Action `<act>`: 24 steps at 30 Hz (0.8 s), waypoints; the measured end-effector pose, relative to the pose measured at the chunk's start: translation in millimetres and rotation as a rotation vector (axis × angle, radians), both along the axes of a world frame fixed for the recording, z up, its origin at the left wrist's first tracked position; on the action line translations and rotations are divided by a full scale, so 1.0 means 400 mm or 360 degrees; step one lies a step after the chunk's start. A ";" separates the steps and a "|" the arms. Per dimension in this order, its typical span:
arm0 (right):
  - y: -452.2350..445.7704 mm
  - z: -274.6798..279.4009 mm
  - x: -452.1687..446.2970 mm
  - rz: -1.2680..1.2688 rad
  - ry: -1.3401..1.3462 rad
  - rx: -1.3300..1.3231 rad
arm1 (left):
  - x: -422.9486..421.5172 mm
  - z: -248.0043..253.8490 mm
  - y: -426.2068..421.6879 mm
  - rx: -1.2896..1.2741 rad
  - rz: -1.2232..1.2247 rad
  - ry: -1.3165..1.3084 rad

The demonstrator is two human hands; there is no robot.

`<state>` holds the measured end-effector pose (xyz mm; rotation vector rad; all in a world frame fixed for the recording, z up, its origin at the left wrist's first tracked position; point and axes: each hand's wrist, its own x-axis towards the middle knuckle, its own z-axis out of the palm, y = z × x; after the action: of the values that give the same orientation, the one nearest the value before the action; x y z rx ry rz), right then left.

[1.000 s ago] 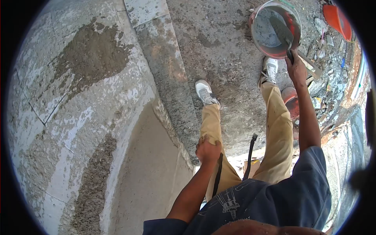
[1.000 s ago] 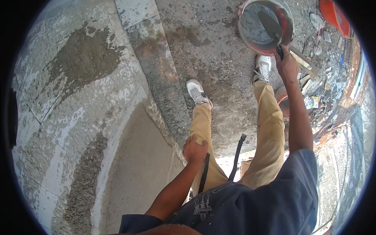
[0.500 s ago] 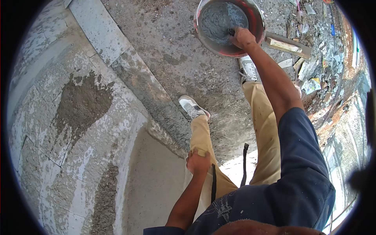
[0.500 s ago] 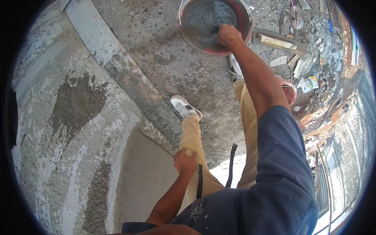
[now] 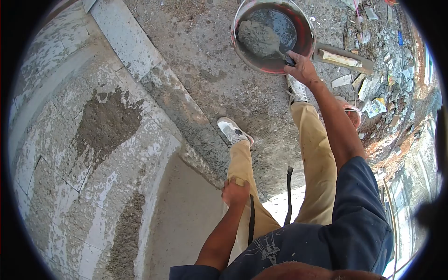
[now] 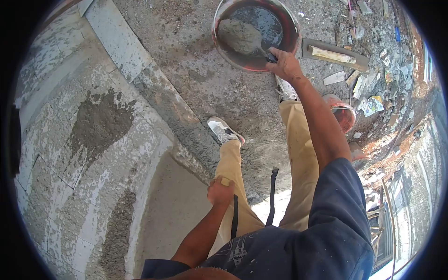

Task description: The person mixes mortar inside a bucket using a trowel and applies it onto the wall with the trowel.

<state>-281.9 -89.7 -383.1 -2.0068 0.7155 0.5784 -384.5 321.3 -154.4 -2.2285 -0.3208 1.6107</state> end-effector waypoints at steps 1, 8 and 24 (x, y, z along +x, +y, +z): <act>0.004 0.008 -0.013 -0.0002 -0.0030 0.0038 | -0.006 0.000 0.011 -0.0020 0.0001 -0.0031; 0.079 -0.018 -0.027 -0.0312 -0.0092 0.0008 | -0.014 0.015 0.065 -0.0043 0.0145 -0.0091; 1.488 0.539 0.308 -0.0529 -0.0106 0.0453 | -0.208 0.017 0.238 -0.0381 0.0585 -0.0458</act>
<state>-158.5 505.6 -167.3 -1.5946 0.8535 0.3893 -467.7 416.6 -147.5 -2.7198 -0.6825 1.5641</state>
